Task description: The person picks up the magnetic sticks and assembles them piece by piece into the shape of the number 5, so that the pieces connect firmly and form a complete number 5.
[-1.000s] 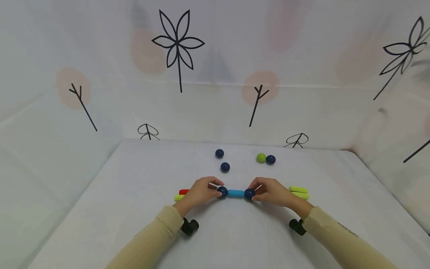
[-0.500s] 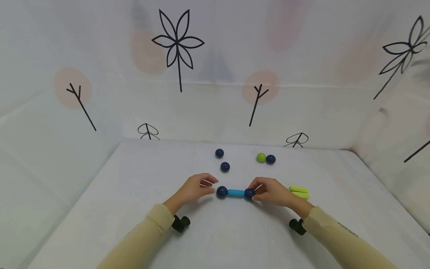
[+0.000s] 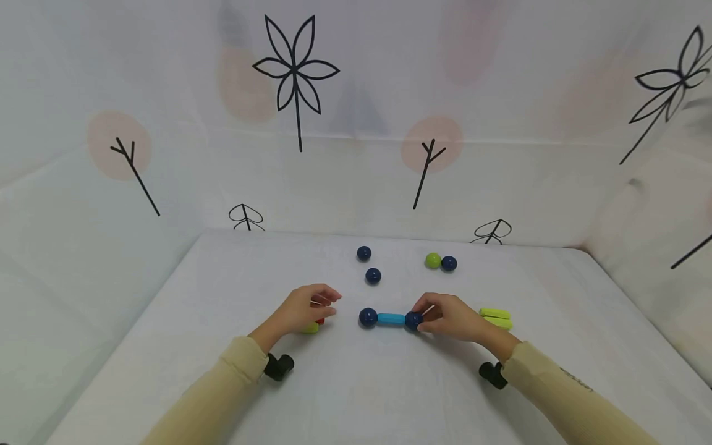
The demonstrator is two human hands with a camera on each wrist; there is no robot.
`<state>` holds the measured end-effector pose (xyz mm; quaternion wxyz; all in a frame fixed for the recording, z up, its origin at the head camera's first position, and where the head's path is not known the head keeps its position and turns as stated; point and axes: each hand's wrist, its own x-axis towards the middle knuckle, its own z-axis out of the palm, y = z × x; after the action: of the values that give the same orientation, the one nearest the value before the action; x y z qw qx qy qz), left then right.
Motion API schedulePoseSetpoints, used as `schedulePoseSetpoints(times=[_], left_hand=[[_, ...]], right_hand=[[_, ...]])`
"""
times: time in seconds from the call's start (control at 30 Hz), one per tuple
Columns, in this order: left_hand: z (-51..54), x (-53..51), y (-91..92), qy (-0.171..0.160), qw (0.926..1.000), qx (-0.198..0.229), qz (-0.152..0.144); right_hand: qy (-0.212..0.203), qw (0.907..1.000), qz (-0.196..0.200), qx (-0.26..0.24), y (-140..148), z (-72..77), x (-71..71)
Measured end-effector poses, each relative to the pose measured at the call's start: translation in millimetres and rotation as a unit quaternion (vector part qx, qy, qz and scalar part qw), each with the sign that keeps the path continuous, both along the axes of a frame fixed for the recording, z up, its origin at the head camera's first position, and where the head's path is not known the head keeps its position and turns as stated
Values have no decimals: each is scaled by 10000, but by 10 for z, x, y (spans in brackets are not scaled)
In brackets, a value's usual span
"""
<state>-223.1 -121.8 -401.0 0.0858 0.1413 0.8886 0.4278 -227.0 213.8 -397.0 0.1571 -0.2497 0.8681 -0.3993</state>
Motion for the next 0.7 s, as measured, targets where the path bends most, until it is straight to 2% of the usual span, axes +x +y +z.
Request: schedulePoseSetpoints(times=[0.2,0.43,0.7], left_hand=[[5,14,-106,25,9999,-82,80],[-35,17,-231,-76,9995,-155,259],[-46,23,-373,-192,9990,-332,213]], right_hand=[[-11,10000,-41,6,-5,9,5],[-22,10000,-44,-11,-2,3,1],[-9,10000,-12,-43,3,-8,-6]])
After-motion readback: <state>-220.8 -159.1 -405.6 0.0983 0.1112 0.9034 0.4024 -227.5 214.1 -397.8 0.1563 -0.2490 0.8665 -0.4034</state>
